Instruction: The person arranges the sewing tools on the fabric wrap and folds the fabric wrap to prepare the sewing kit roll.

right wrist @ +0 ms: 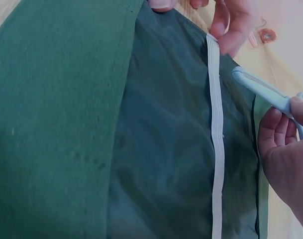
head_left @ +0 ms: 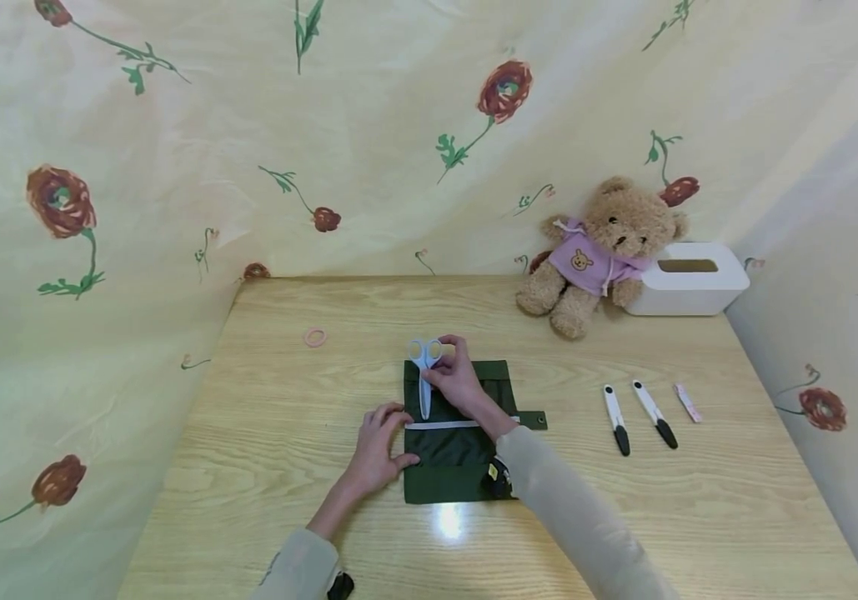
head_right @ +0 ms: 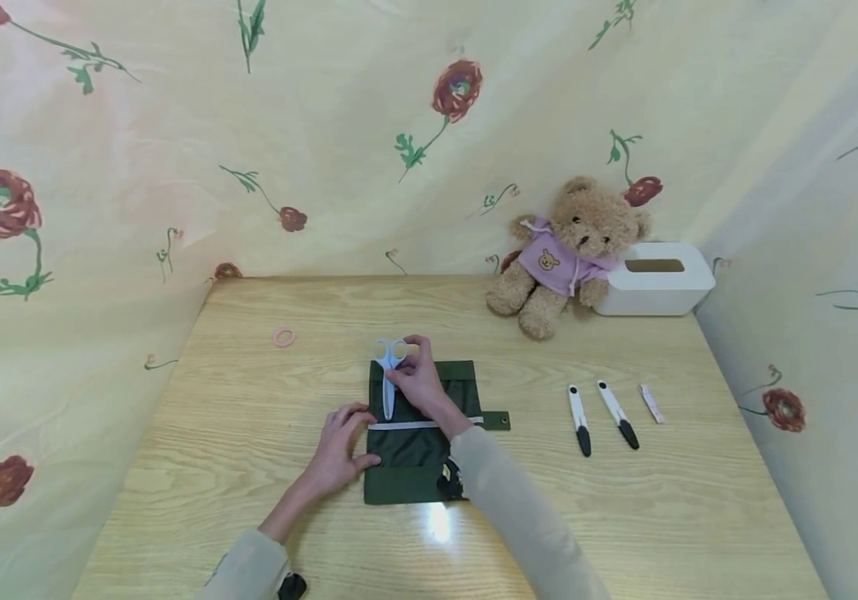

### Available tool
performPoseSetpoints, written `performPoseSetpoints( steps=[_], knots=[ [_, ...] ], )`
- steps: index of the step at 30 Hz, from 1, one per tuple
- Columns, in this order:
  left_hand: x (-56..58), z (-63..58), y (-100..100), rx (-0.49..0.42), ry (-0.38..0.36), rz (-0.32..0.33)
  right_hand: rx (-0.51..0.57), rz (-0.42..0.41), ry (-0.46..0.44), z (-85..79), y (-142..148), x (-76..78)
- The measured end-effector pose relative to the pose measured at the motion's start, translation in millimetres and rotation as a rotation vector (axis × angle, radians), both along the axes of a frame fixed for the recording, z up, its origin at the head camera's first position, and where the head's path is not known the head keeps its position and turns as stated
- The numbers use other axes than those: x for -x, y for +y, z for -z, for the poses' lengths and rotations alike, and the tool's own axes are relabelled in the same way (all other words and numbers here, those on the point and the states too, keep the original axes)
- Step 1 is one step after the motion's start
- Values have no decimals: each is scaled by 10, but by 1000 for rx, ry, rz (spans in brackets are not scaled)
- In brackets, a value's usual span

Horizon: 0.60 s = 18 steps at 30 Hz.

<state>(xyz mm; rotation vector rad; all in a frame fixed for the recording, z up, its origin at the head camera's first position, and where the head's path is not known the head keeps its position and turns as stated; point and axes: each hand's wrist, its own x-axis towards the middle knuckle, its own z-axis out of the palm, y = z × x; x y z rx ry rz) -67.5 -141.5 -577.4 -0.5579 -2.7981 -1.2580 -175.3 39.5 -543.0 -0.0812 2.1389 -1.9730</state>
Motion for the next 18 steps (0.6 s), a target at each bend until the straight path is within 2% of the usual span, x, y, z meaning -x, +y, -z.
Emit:
performPoseSetpoints(
  steps=[11, 18],
  knots=[
    [4, -3, -1, -7, -25, -5, 18, -6, 36, 102, -95, 2],
    [5, -9, -5, -7, -1, -6, -42, -36, 51, 133, -84, -9]
  ],
)
